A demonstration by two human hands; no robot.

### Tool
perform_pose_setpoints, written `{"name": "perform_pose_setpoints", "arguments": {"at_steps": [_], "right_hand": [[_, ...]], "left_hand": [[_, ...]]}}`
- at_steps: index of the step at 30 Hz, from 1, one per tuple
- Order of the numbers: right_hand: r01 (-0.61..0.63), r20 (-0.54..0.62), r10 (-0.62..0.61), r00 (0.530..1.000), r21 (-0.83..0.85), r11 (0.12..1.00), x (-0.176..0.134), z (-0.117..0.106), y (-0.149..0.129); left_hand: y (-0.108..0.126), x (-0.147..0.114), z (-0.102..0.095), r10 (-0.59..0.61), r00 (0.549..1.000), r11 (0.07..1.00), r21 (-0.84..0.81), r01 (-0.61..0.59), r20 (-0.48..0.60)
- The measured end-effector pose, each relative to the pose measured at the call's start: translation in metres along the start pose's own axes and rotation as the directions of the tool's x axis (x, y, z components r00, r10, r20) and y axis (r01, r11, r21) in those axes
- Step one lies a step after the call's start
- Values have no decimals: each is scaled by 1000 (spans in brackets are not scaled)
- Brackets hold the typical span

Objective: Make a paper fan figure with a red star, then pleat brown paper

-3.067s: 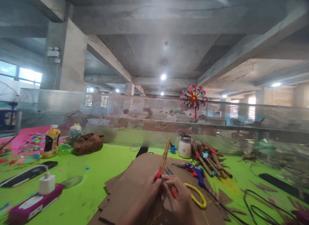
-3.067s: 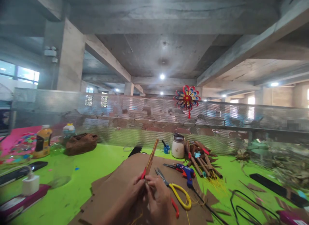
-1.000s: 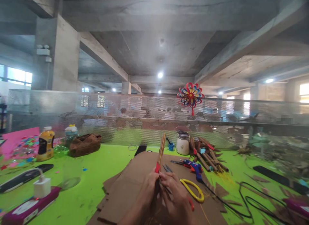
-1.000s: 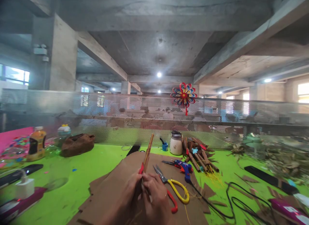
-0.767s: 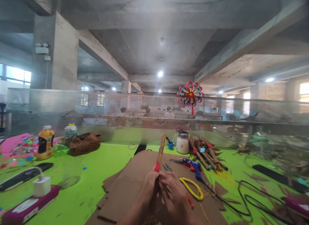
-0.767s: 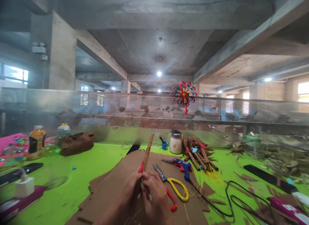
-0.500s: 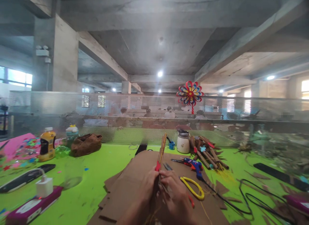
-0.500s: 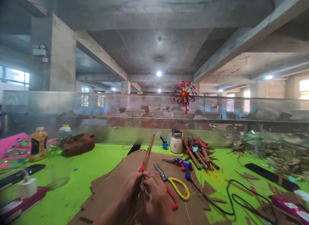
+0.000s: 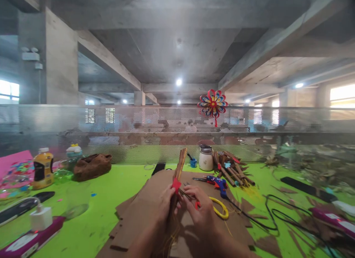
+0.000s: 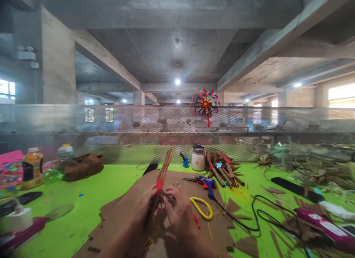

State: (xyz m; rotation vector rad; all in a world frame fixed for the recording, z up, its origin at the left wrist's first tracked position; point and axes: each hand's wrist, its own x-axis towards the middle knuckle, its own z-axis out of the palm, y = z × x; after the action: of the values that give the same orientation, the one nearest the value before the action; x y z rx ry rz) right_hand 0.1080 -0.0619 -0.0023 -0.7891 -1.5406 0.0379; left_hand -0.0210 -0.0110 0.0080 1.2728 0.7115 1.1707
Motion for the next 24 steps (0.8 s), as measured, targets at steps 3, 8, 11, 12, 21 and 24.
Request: {"name": "perform_pose_setpoints", "arguments": {"at_steps": [3,8,11,12,21,24], "right_hand": [[-98,-6,99,995,105,990,4,-2,5],[-238,43,234,971,224,945,9,-8,14],[-261,46,258,965,272,926,11,-11,18],[-262,44,260,964,293,920,12,-12,19],[-253,-130,313,941,349,903,27,-28,27],[-231,-206,298,932,294,927,32,-34,25]], "left_hand": [[4,7,2,6,999,1000,0,-6,49],[8,7,2,38,999,997,-64,-35,35],[8,8,-1,47,999,998,-48,-46,13],[8,8,-2,50,999,998,-37,-50,9],[2,14,-3,102,994,995,11,-103,31],[0,14,0,83,996,996,-9,-83,-10]]}}
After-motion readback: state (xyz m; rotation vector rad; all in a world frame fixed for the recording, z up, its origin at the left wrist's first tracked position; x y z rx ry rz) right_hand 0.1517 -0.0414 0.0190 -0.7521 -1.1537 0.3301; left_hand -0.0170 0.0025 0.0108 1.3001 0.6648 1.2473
